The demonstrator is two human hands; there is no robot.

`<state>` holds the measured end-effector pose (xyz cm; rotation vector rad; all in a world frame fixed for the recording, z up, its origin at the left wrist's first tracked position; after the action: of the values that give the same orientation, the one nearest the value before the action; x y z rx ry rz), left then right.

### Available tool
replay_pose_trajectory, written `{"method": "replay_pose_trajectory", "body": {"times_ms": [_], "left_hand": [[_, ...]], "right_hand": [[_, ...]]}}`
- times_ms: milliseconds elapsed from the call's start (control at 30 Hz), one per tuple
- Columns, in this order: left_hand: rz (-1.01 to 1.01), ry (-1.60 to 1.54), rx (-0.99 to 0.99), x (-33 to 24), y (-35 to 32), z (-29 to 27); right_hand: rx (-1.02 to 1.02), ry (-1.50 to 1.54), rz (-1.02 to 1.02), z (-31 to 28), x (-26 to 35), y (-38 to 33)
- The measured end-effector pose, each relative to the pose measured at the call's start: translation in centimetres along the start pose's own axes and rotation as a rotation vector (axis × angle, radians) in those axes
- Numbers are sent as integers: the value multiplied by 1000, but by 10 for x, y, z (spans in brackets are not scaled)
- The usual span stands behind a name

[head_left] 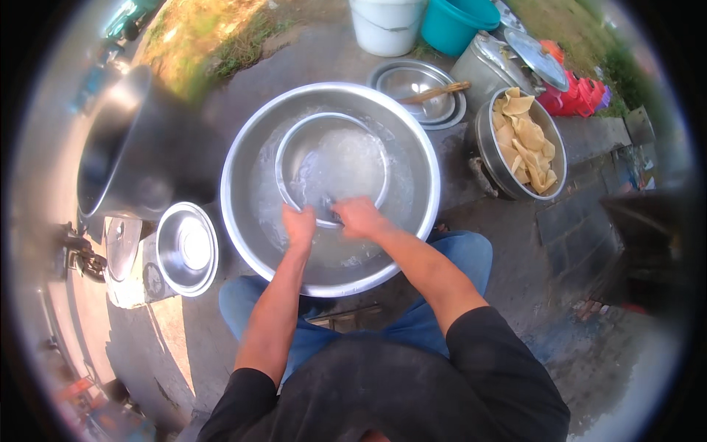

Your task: The person washes several metal bowls and a wooden spoon in a large basin of water using a steel wool scrubber. They scrub each item, rinse it in the basin, and place it aside to dry.

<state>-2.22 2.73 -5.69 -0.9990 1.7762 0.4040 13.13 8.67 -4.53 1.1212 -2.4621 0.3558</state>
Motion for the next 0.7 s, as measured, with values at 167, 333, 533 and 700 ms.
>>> {"method": "replay_pose_trajectory", "body": {"times_ms": [167, 333, 533, 700], "left_hand": [[49, 117, -20, -35, 21, -27], [-294, -18, 60, 7, -11, 4], [41, 61, -82, -24, 17, -33], [-100, 142, 9, 23, 16, -34]], "right_hand": [[88, -167, -42, -8, -20, 0], [194, 25, 22, 2, -2, -2], [235, -140, 17, 9, -1, 5], [170, -32, -42, -4, 2, -8]]}}
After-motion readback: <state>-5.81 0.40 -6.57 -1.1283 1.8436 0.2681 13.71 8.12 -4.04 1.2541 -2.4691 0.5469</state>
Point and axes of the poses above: each hand's wrist, its own y-axis towards the middle knuckle, its own z-axis out of the palm, x = y × z, the point moved 7 cm from there along y, towards the middle knuckle, and after that the axes turned 6 degrees about -x, right-handed, at the moved point
